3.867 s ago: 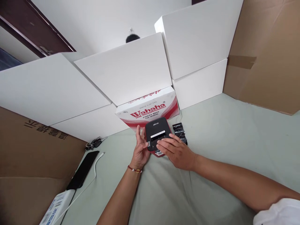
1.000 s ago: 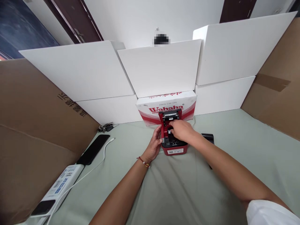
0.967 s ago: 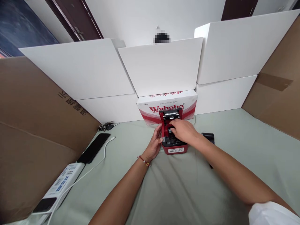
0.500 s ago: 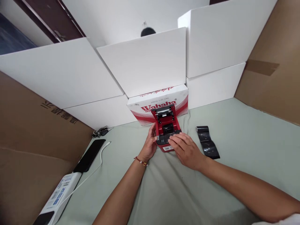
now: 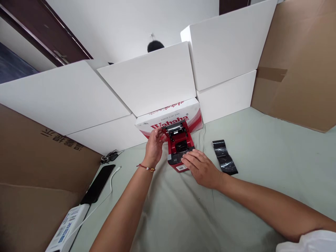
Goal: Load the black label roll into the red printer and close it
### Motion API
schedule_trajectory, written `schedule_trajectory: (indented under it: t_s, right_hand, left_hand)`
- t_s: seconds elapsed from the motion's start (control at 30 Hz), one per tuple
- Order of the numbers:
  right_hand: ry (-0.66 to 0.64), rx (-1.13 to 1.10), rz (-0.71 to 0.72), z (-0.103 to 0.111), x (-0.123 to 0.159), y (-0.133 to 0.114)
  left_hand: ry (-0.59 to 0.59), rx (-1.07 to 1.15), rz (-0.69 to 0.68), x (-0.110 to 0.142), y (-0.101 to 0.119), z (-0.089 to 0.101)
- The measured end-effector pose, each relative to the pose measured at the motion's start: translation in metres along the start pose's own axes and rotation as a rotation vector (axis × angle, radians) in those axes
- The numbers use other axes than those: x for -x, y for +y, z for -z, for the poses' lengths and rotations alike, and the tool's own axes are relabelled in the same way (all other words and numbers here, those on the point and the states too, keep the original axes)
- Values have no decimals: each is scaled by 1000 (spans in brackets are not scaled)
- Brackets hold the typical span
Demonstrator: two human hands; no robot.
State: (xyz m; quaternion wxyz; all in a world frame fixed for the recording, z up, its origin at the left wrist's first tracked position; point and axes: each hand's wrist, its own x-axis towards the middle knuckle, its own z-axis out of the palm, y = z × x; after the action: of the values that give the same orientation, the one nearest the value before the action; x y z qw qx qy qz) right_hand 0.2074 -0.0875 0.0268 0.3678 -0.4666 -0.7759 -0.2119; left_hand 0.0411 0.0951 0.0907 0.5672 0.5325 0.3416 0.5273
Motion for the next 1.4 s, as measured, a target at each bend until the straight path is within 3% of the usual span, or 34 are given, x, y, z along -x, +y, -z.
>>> schedule_trajectory:
  t_s: [0.23, 0.37, 0.57, 0.8, 0.97, 1.07, 1.4]
  right_hand:
    - [56, -5, -21, 5, -2, -4]
    - [66, -18, -32, 6, -4, -4]
    - [68, -31, -34, 7, -5, -4]
    - [24, -53, -53, 5, -1, -4]
    - [50, -48, -49, 2, 0, -4]
    - [57, -28, -27, 4, 0, -3]
    - [-20, -123, -40, 17, -6, -1]
  left_hand:
    - [-71, -184, -274, 40, -17, 15]
    - [-156, -323, -333, 63, -25, 21]
    - [-187, -472, -450, 63, -27, 24]
    - [-327, -302, -352, 59, -33, 33]
    - [-345, -57, -143, 60, -40, 34]
    - [-350, -37, -52, 59, -43, 39]
    - [-381, -49, -23, 58, -62, 40]
